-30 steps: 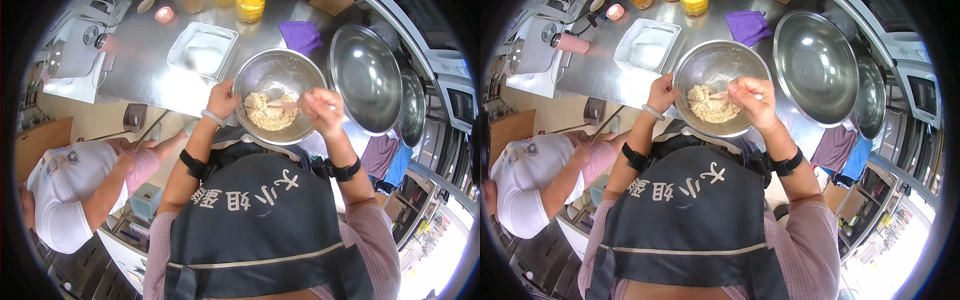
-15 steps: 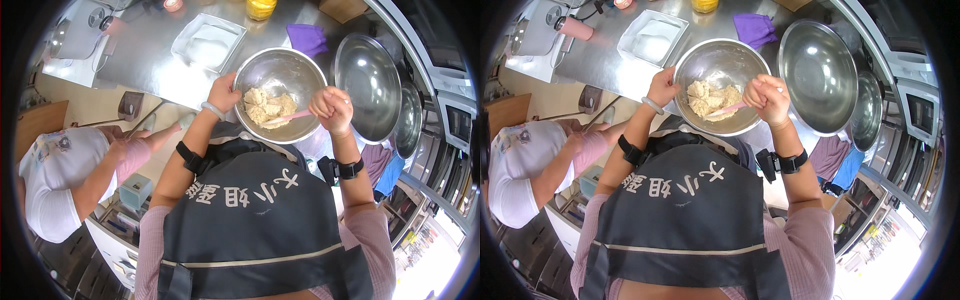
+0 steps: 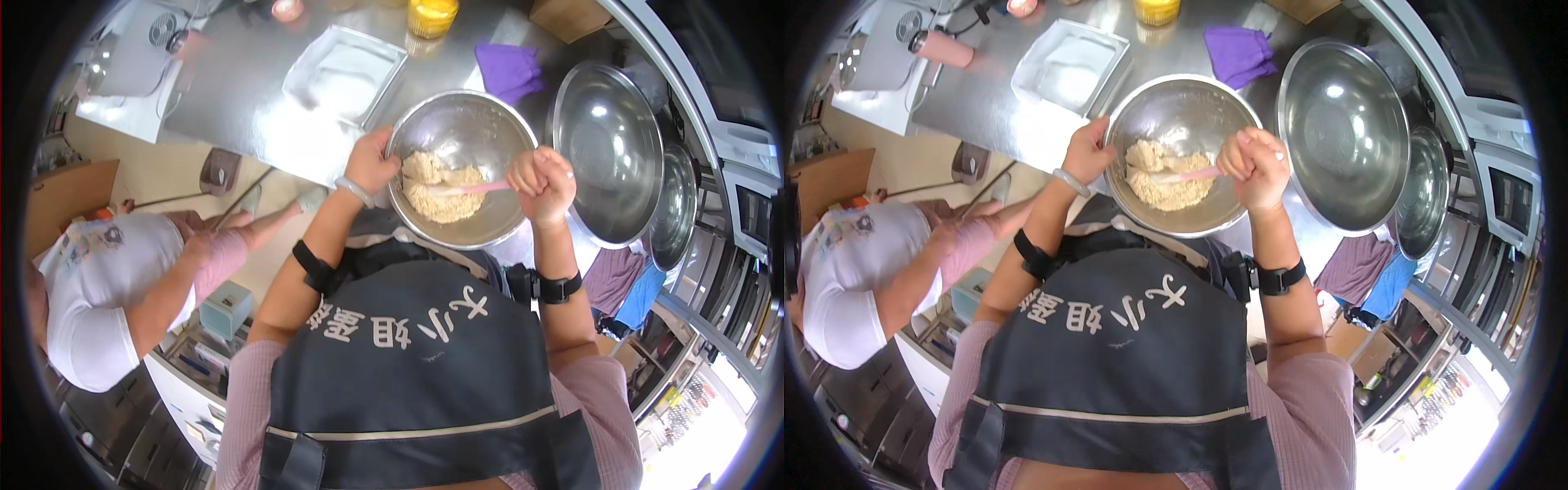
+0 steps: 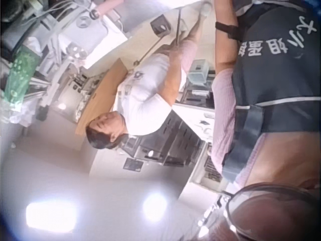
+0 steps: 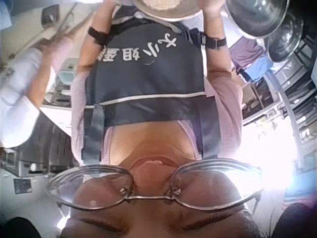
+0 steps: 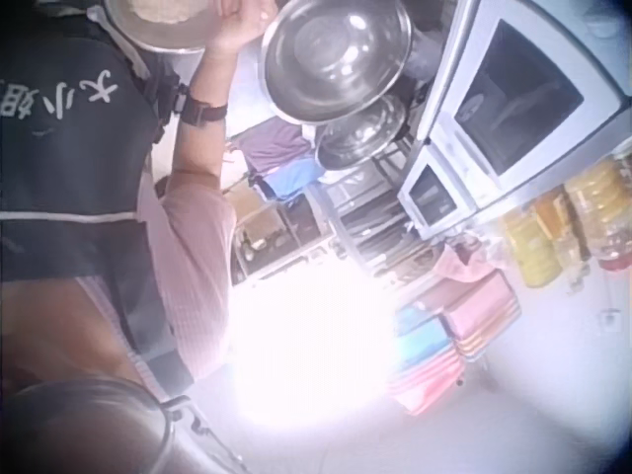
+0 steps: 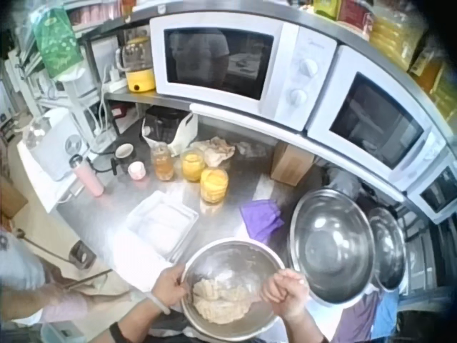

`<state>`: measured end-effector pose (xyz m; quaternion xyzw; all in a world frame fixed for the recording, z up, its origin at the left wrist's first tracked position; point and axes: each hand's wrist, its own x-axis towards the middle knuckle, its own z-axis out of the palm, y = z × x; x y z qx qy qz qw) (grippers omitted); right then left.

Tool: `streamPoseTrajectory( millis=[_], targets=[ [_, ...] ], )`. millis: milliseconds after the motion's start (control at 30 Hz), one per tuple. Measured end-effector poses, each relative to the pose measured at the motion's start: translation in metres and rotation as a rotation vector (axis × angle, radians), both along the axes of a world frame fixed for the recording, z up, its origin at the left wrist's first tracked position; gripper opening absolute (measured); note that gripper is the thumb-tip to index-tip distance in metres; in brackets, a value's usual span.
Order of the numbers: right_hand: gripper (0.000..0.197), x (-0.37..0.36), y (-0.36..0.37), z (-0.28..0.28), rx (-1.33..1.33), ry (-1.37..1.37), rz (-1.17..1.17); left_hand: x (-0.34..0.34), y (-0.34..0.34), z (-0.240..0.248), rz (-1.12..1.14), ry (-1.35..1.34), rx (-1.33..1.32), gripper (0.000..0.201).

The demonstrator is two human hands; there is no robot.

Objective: The person mixes dough in a metal bowl using a pink spatula.

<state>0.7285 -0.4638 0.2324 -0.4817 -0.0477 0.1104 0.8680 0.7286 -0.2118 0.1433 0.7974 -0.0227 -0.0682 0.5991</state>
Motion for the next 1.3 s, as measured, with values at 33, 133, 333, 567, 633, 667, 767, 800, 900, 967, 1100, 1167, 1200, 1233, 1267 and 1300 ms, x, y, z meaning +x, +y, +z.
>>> streamPoseTrajectory(
  millis=[33,133,333,567,633,667,767,800,900,967,1100,1167,1200,1233,1267,1300],
  targets=[
    [0.032,-0.002,0.001,0.001,-0.009,-0.003,-0.020,0.000,0.000,-0.005,-0.007,0.016,0.031,0.033],
    [0.032,-0.005,0.007,-0.001,-0.052,-0.022,-0.053,-0.001,-0.001,-0.010,-0.018,-0.005,-0.019,0.034],
    [0.033,0.014,0.022,-0.005,0.058,0.005,-0.131,-0.005,0.002,-0.031,-0.014,0.021,-0.026,0.032],
    [0.033,0.030,0.014,-0.018,0.097,0.079,-0.190,0.000,-0.007,0.006,-0.038,0.017,0.127,0.026],
    [0.033,0.027,0.011,-0.020,0.098,0.099,-0.229,0.001,-0.005,0.005,-0.065,-0.007,0.162,0.027],
    [0.033,0.024,0.010,-0.020,0.100,0.091,-0.242,0.001,-0.005,0.006,-0.074,-0.021,0.193,0.029],
    [0.033,0.004,0.011,-0.020,0.090,0.107,-0.241,-0.004,-0.006,-0.001,-0.051,-0.037,0.117,0.026],
    [0.033,-0.004,0.012,-0.019,0.089,0.101,-0.243,-0.005,-0.007,-0.005,-0.014,-0.049,0.015,0.026],
    [0.033,-0.027,0.013,-0.002,-0.135,-0.005,-0.095,-0.006,-0.007,0.010,-0.079,0.014,0.116,0.027],
    [0.033,-0.032,0.019,0.012,-0.231,-0.073,-0.101,-0.007,-0.005,0.001,-0.076,0.006,0.130,0.028],
    [0.024,-0.031,0.018,0.073,-0.123,-0.369,-0.222,-0.004,0.002,-0.011,-0.086,-0.063,0.240,0.033],
    [0.030,-0.027,0.010,0.097,-0.003,-0.444,-0.139,-0.004,0.002,-0.019,-0.026,-0.088,0.086,0.024],
    [0.032,-0.027,0.011,0.105,0.021,-0.403,-0.100,-0.002,0.006,-0.028,-0.037,-0.140,0.098,0.024],
    [0.032,-0.027,0.012,0.095,0.000,-0.306,-0.104,-0.004,0.002,-0.021,-0.033,-0.086,0.116,0.024],
    [0.033,-0.023,0.015,0.077,-0.021,-0.217,-0.107,0.000,0.000,-0.011,-0.027,-0.040,0.135,0.024],
    [0.033,-0.021,0.018,0.033,-0.141,-0.128,-0.059,0.004,-0.001,-0.013,-0.013,-0.026,0.124,0.024]
  ],
)
